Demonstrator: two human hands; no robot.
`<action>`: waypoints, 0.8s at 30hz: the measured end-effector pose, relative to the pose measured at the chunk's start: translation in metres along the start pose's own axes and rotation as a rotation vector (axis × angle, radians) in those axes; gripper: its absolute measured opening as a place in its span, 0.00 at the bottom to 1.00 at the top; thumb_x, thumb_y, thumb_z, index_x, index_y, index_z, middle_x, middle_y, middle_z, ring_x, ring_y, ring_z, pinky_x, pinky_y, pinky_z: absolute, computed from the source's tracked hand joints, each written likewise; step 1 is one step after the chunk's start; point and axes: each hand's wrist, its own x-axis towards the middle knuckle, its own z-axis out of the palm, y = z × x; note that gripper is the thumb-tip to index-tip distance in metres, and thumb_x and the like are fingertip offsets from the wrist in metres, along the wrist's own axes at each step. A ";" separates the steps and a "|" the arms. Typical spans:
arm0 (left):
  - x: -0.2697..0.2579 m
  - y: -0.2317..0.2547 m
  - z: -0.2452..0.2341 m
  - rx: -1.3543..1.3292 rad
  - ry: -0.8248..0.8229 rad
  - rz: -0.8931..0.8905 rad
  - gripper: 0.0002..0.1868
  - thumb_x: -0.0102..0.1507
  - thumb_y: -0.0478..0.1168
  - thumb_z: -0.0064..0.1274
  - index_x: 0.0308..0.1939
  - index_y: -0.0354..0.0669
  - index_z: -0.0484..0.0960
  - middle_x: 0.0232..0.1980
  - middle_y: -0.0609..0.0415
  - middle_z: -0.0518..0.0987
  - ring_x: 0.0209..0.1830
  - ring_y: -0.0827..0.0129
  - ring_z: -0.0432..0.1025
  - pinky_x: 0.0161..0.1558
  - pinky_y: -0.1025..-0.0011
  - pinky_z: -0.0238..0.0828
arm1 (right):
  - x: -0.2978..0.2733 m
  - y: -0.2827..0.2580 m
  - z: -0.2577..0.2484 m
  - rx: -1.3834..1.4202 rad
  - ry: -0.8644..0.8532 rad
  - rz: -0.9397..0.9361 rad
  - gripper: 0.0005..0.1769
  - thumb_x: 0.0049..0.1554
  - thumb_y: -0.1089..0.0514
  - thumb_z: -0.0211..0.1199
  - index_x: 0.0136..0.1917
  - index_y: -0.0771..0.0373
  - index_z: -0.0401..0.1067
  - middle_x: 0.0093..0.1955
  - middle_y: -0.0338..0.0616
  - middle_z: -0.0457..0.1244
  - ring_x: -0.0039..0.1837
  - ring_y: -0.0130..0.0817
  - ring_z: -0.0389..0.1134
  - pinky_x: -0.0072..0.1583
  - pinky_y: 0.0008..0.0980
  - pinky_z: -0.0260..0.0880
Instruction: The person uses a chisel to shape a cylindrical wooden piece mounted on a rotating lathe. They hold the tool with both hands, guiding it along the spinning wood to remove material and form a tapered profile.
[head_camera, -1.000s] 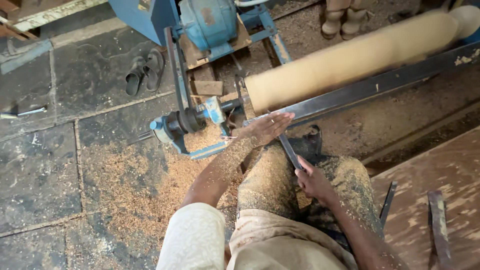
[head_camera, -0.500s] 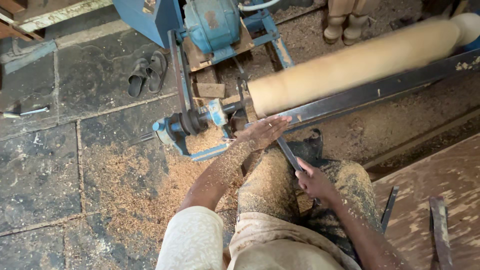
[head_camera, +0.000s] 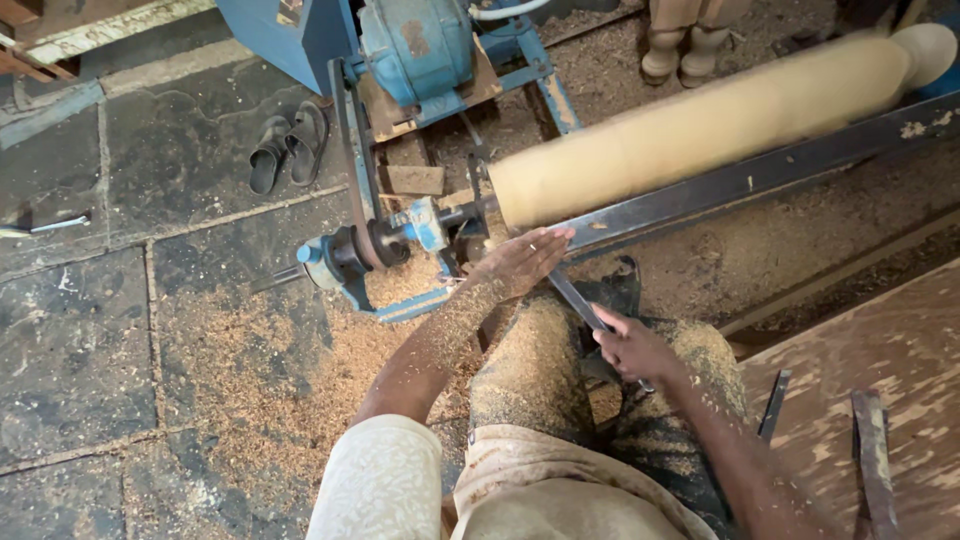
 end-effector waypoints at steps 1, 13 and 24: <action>-0.004 0.003 0.002 -0.014 -0.016 -0.011 0.40 0.76 0.61 0.35 0.78 0.27 0.59 0.83 0.35 0.54 0.84 0.49 0.46 0.81 0.58 0.40 | 0.000 -0.003 -0.002 0.010 0.012 0.048 0.38 0.61 0.50 0.57 0.82 0.42 0.52 0.27 0.36 0.56 0.27 0.27 0.53 0.31 0.31 0.56; -0.003 -0.002 -0.004 -0.054 -0.105 0.021 0.35 0.79 0.51 0.36 0.81 0.27 0.52 0.85 0.36 0.48 0.86 0.49 0.41 0.84 0.58 0.35 | -0.022 -0.012 0.021 -0.111 0.144 -0.032 0.34 0.62 0.50 0.55 0.81 0.48 0.55 0.26 0.38 0.60 0.28 0.27 0.55 0.34 0.30 0.60; 0.018 -0.028 -0.047 -0.372 -0.250 0.072 0.26 0.75 0.41 0.40 0.74 0.30 0.63 0.81 0.37 0.57 0.83 0.51 0.50 0.83 0.56 0.42 | -0.005 0.028 0.117 0.466 0.257 -0.019 0.36 0.61 0.54 0.54 0.81 0.50 0.51 0.28 0.35 0.58 0.27 0.26 0.55 0.30 0.31 0.58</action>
